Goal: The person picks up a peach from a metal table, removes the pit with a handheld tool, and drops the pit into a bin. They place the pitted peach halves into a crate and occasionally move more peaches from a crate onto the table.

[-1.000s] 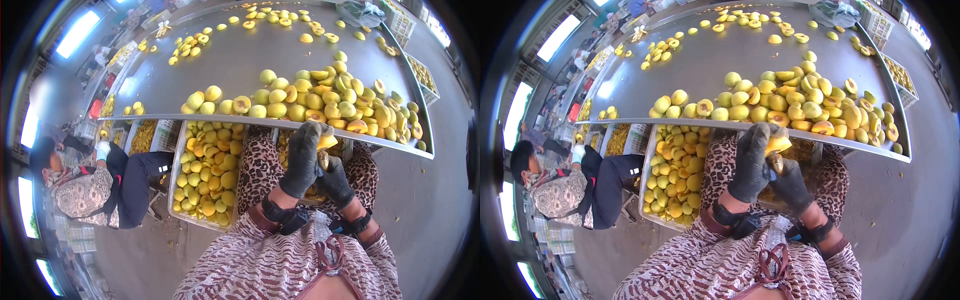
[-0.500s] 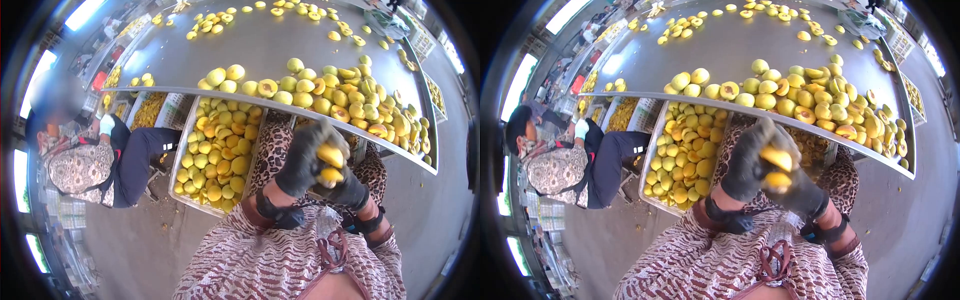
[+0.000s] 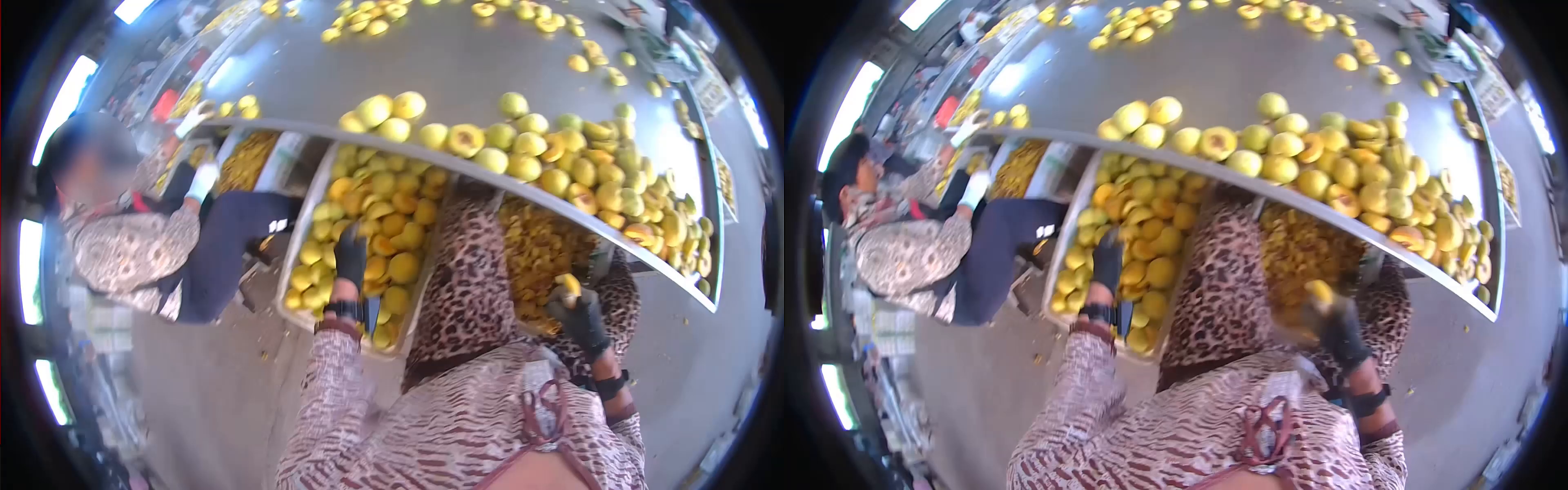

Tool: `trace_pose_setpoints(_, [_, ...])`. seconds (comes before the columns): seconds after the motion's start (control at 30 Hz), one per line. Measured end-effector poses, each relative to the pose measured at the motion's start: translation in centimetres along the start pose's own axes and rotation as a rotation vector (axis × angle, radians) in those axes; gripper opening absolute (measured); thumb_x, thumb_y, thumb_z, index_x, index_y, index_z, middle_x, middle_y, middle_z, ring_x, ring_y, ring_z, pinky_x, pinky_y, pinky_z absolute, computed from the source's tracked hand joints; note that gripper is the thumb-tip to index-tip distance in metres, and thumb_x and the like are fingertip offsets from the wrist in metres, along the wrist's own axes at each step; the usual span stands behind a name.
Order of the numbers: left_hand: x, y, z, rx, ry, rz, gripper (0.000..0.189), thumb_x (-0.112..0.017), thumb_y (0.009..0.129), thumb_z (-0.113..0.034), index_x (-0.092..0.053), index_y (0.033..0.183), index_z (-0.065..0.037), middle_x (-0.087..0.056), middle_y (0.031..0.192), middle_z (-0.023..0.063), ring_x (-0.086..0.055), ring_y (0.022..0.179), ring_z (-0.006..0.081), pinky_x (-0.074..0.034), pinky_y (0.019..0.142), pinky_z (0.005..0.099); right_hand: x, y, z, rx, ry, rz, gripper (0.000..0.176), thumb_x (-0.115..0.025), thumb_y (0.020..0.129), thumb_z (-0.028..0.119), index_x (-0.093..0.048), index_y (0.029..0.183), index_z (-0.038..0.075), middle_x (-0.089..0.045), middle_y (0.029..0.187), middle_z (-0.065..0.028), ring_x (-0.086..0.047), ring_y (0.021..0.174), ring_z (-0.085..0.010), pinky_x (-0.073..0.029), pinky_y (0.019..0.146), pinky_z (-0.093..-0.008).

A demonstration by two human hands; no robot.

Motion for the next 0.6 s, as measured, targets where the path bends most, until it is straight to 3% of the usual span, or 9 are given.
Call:
trace_pose_setpoints(0.07, [-1.9,-0.7,0.3,-0.250,0.323,-0.119,0.046,-0.062,0.082,-0.007,-0.058,0.127,-0.004,-0.059,0.128,0.0208,-0.055,0.119,0.0376,-0.043,0.104,0.0431,0.3,0.1,0.0,0.039,-0.107,-0.008,0.007,-0.068,0.081,0.005,-0.064,0.086,0.001,-0.064,0.071,-0.0142,-0.065,0.063,-0.0244,-0.050,0.057,-0.0338])
trace_pose_setpoints(0.1, [-1.6,-0.6,-0.6,-0.280,0.403,-0.160,0.048,-0.061,0.083,-0.009,-0.057,0.131,-0.008,-0.062,0.123,0.0206,-0.060,0.112,0.0365,-0.048,0.095,0.0429,0.0,0.3,0.6,0.000,-0.091,0.035,0.009,-0.069,0.081,0.006,-0.065,0.087,0.001,-0.064,0.072,-0.0163,-0.066,0.064,-0.0274,-0.050,0.058,-0.0349])
trace_pose_setpoints(0.23, [-0.1,3.0,-2.6,-0.024,0.615,-0.007,0.035,-0.067,0.080,-0.018,-0.067,0.113,-0.006,-0.068,0.107,0.0188,-0.063,0.102,0.0365,-0.051,0.087,0.0421,1.2,2.3,3.9,-0.033,0.007,-0.039,0.010,-0.069,0.080,0.007,-0.065,0.088,0.003,-0.062,0.072,-0.0182,-0.066,0.064,-0.0304,-0.050,0.057,-0.0366])
trace_pose_setpoints(0.33, [0.8,5.9,-4.4,-0.096,0.574,0.104,0.023,-0.064,0.084,-0.025,-0.071,0.095,-0.006,-0.068,0.095,0.0216,-0.064,0.087,0.0403,-0.051,0.076,0.0460,3.7,2.7,5.9,0.047,0.075,-0.200,0.008,-0.068,0.081,0.010,-0.064,0.086,0.004,-0.063,0.070,-0.0196,-0.067,0.065,-0.0329,-0.049,0.056,-0.0379])
trace_pose_setpoints(0.37, [1.7,6.5,-7.4,-0.045,0.616,0.081,0.024,-0.061,0.087,-0.028,-0.071,0.092,-0.007,-0.068,0.092,0.0218,-0.064,0.082,0.0416,-0.051,0.073,0.0479,3.5,2.4,4.5,0.051,0.081,-0.227,0.008,-0.068,0.081,0.010,-0.064,0.086,0.004,-0.063,0.070,-0.0196,-0.067,0.065,-0.0329,-0.049,0.056,-0.0379])
trace_pose_setpoints(0.4, [2.7,6.4,-9.5,-0.207,0.572,-0.232,0.029,-0.054,0.091,-0.030,-0.068,0.088,-0.005,-0.065,0.083,0.0226,-0.061,0.072,0.0441,-0.048,0.065,0.0503,2.2,1.9,1.7,0.013,-0.094,-0.194,0.008,-0.066,0.083,0.013,-0.064,0.084,0.005,-0.063,0.069,-0.0190,-0.066,0.065,-0.0335,-0.050,0.057,-0.0400])
trace_pose_setpoints(0.43, [3.3,5.3,-15.1,-0.330,0.461,-0.435,0.027,-0.053,0.091,-0.027,-0.065,0.087,-0.002,-0.063,0.078,0.0211,-0.060,0.072,0.0431,-0.048,0.067,0.0497,1.5,1.1,-0.3,-0.035,-0.270,-0.147,0.011,-0.064,0.086,0.017,-0.064,0.082,0.006,-0.063,0.068,-0.0184,-0.066,0.065,-0.0341,-0.050,0.059,-0.0421])
trace_pose_setpoints(0.47, [2.2,4.7,-18.8,-0.466,0.232,-0.439,0.026,-0.054,0.090,-0.025,-0.063,0.089,-0.001,-0.062,0.081,0.0215,-0.060,0.076,0.0427,-0.047,0.069,0.0498,-0.1,0.3,-2.9,-0.226,-0.596,0.237,0.021,-0.059,0.089,0.024,-0.063,0.078,0.007,-0.062,0.066,-0.0180,-0.064,0.064,-0.0378,-0.050,0.060,-0.0482])
trace_pose_setpoints(0.6, [-8.0,3.1,-32.4,-0.791,-0.020,-0.007,0.040,-0.068,0.082,-0.022,-0.060,0.115,-0.001,-0.058,0.121,0.0201,-0.054,0.115,0.0377,-0.042,0.100,0.0456,1.1,0.0,-1.9,-0.143,-0.191,-0.046,0.024,-0.060,0.089,0.025,-0.060,0.074,0.006,-0.060,0.066,-0.0204,-0.060,0.065,-0.0420,-0.047,0.059,-0.0494])
Point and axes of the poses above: each hand's wrist, its own y-axis towards the middle knuckle, its own x-axis out of the back of the hand, z = x × y, the point moved 7 cm from there along y, towards the middle knuckle
